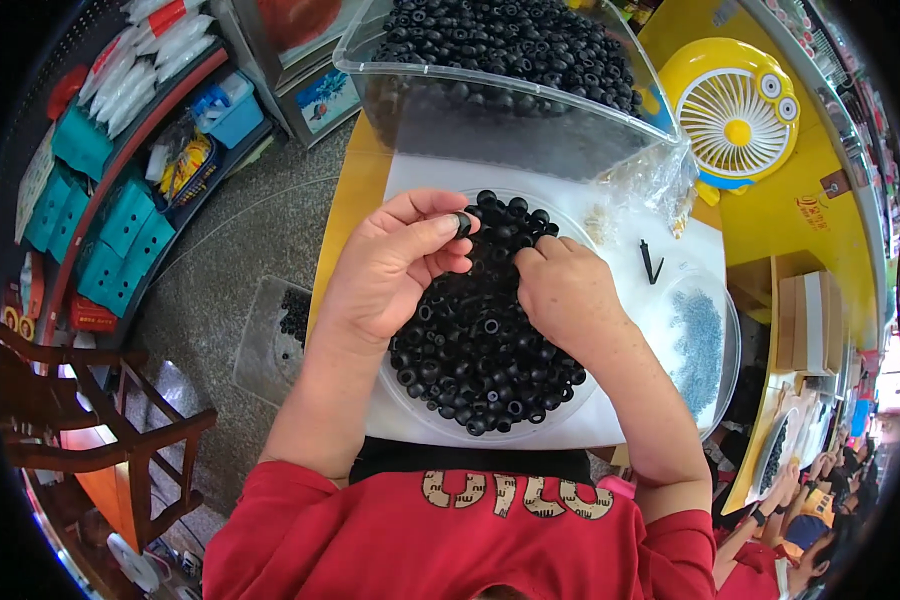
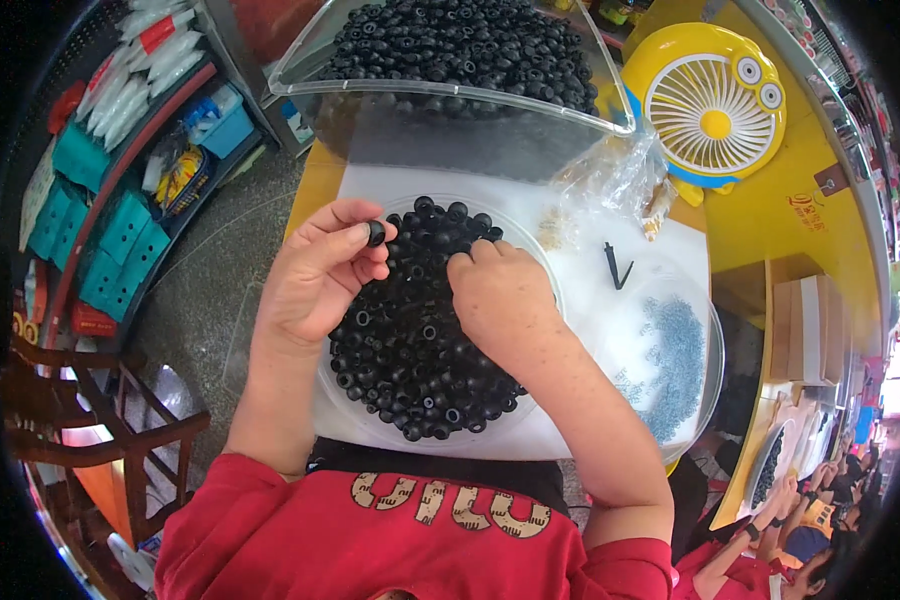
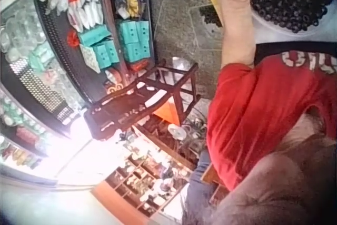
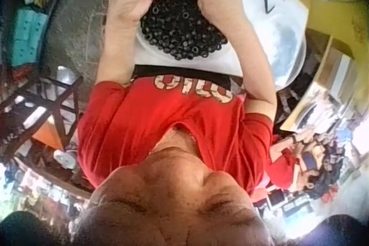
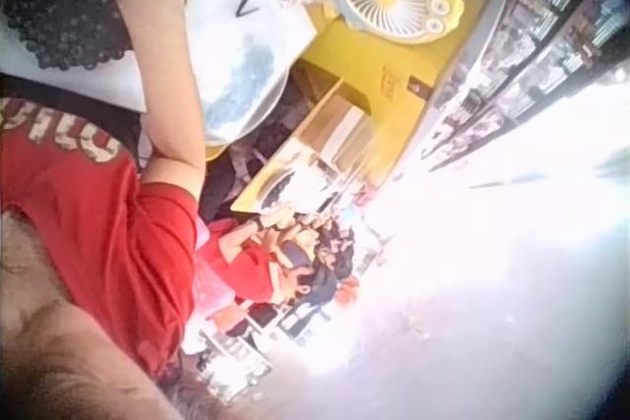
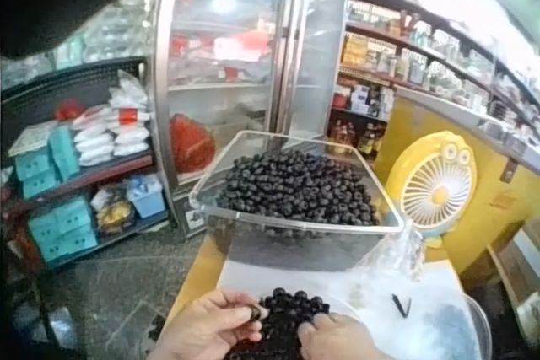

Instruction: The person assembles small components by picking black plastic pieces from a tray, picking up small clear pins from a separate dish, and inserting the pins into the black pieces by hand.

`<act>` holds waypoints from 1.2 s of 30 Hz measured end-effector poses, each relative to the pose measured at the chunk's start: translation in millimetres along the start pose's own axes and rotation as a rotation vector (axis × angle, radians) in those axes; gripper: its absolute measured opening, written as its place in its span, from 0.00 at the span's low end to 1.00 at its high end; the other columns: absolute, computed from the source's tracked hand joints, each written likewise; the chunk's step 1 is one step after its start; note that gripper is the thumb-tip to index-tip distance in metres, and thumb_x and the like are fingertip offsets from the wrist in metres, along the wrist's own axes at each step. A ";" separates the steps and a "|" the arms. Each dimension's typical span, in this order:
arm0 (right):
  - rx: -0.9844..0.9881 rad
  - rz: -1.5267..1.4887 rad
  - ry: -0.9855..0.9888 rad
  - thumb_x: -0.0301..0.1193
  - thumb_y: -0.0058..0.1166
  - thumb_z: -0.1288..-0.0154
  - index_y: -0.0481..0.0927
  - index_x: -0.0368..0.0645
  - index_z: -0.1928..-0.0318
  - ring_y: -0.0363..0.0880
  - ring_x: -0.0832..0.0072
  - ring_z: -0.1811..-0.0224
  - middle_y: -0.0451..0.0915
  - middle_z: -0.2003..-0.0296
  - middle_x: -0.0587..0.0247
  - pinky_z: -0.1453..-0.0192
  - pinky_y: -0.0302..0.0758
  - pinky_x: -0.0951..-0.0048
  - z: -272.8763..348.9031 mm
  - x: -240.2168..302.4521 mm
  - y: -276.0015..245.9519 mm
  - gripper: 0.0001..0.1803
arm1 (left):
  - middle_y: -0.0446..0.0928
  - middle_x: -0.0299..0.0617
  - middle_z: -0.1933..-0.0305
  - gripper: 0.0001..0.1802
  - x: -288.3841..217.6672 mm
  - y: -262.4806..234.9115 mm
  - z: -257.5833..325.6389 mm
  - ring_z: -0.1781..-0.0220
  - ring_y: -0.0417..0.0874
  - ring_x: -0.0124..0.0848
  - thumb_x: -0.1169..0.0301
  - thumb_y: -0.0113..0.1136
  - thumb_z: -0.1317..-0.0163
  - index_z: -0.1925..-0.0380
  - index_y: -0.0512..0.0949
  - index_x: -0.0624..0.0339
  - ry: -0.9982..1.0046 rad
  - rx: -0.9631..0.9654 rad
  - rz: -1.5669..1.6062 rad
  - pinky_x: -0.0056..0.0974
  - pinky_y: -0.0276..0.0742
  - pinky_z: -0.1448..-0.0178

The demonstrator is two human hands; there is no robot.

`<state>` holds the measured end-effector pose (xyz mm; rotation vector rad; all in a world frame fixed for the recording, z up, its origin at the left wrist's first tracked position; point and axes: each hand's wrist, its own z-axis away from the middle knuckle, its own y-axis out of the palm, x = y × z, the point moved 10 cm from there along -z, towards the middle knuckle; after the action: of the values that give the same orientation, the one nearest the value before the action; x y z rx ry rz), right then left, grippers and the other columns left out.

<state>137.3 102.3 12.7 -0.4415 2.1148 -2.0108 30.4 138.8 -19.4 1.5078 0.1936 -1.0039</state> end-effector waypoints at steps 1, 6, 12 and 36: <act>-0.010 -0.036 0.013 0.24 0.48 0.52 0.74 0.41 0.74 0.73 0.62 0.69 0.73 0.75 0.58 0.63 0.72 0.67 2.5 -2.6 -1.0 0.03 | 0.76 0.44 0.65 0.09 1.8 1.0 0.5 0.68 0.79 0.28 0.78 0.52 0.45 0.62 0.72 0.64 -0.007 -0.003 -0.002 0.32 0.78 0.62; -0.075 -0.516 0.115 0.23 0.48 0.51 0.76 0.40 0.68 0.74 0.61 0.68 0.75 0.73 0.56 0.63 0.72 0.68 34.1 -19.8 -25.1 0.07 | 0.76 0.44 0.65 0.11 7.5 7.4 0.7 0.67 0.79 0.28 0.79 0.52 0.46 0.61 0.72 0.64 -0.018 0.005 -0.018 0.33 0.79 0.62; -0.160 -0.555 0.010 0.24 0.53 0.51 0.75 0.41 0.64 0.74 0.61 0.69 0.73 0.70 0.58 0.64 0.73 0.67 63.0 -5.7 -22.6 0.10 | 0.75 0.45 0.65 0.11 0.2 9.5 5.3 0.68 0.78 0.27 0.79 0.51 0.46 0.61 0.72 0.65 0.033 0.010 -0.138 0.33 0.79 0.62; 0.028 0.030 0.749 0.28 0.46 0.48 0.73 0.40 0.62 0.73 0.52 0.64 0.75 0.65 0.50 0.59 0.70 0.59 163.0 -187.6 10.9 0.11 | 0.75 0.45 0.66 0.09 -1.6 10.6 4.2 0.72 0.76 0.25 0.79 0.53 0.48 0.65 0.71 0.64 0.076 0.021 -0.236 0.30 0.77 0.69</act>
<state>367.3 13.6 -20.8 0.4264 2.4263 -2.4357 34.3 133.3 -10.1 1.5684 0.4240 -1.1380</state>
